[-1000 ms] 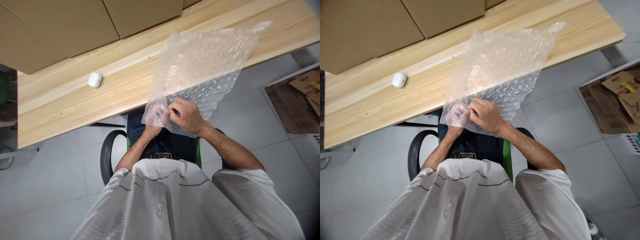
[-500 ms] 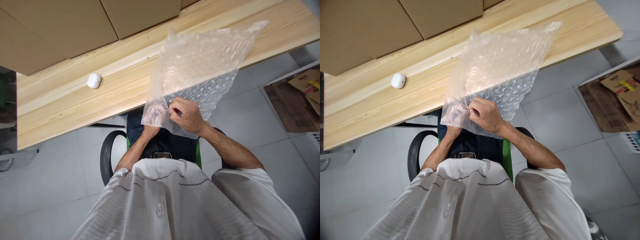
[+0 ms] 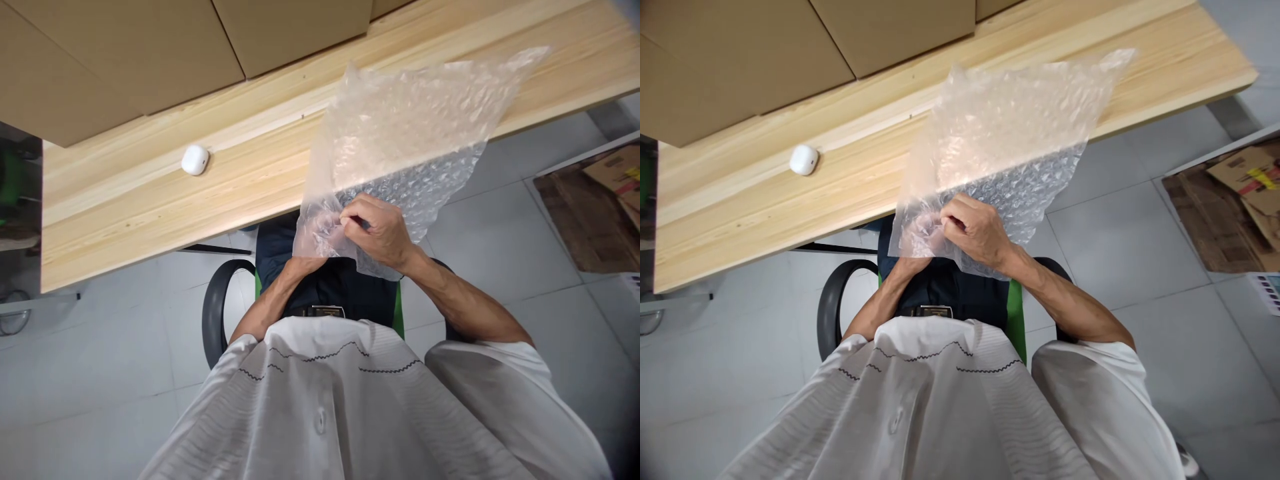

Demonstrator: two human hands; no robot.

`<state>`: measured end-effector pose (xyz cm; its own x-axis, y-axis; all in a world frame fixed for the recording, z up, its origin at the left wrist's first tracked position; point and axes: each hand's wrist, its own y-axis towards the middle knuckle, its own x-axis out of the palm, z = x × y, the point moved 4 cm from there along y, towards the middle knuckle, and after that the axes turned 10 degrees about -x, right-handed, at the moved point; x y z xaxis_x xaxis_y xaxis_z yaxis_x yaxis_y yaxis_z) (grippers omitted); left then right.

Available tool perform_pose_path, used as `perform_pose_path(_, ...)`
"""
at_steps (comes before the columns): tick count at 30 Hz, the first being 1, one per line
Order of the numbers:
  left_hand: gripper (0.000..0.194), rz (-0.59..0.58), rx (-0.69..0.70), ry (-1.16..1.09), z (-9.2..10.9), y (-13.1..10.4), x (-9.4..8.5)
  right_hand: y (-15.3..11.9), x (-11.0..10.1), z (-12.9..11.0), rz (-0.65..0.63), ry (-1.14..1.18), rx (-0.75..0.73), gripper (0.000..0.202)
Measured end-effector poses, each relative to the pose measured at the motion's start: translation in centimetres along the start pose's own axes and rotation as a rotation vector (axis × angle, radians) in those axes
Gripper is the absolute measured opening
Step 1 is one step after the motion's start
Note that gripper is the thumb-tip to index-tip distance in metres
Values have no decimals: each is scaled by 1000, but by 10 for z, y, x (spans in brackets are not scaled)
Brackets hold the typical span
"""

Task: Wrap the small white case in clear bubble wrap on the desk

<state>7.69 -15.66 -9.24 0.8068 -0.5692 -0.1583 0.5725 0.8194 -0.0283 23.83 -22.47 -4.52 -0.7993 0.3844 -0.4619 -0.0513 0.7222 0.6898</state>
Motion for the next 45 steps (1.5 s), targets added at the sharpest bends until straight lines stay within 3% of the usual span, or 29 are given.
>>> perform_pose_path(10, 54, 107, 39, 92, 3, -5, -11, -4, 0, 10, 4, 47, 136, 11)
perform_pose_path(16, 52, 187, 32, 48, -3, -6, -16, -7, 0, 7, -107, 62, 84, 7)
perform_pose_path(24, 61, 184, 16, 48, -4, -7, -13, -8, 1, -1, -183, -79, -6, 17)
perform_pose_path(30, 57, 97, 82, 61, 2, -7, -8, -7, -1, -6, -162, -203, -90, 23)
perform_pose_path(34, 62, 44, 23, 102, 4, -8, -6, -7, 1, -6, -144, -255, -101, 22)
perform_pose_path(40, 56, 75, 56, 118, 10, -11, -7, -8, 6, -4, -123, -299, -55, 24)
perform_pose_path(43, 53, 90, 20, 108, 4, -11, -10, -8, 7, 1, -110, -215, -3, 22)
perform_pose_path(45, 52, 163, -54, 38, -5, -10, -15, -8, 3, 6, -51, -157, 26, 19)
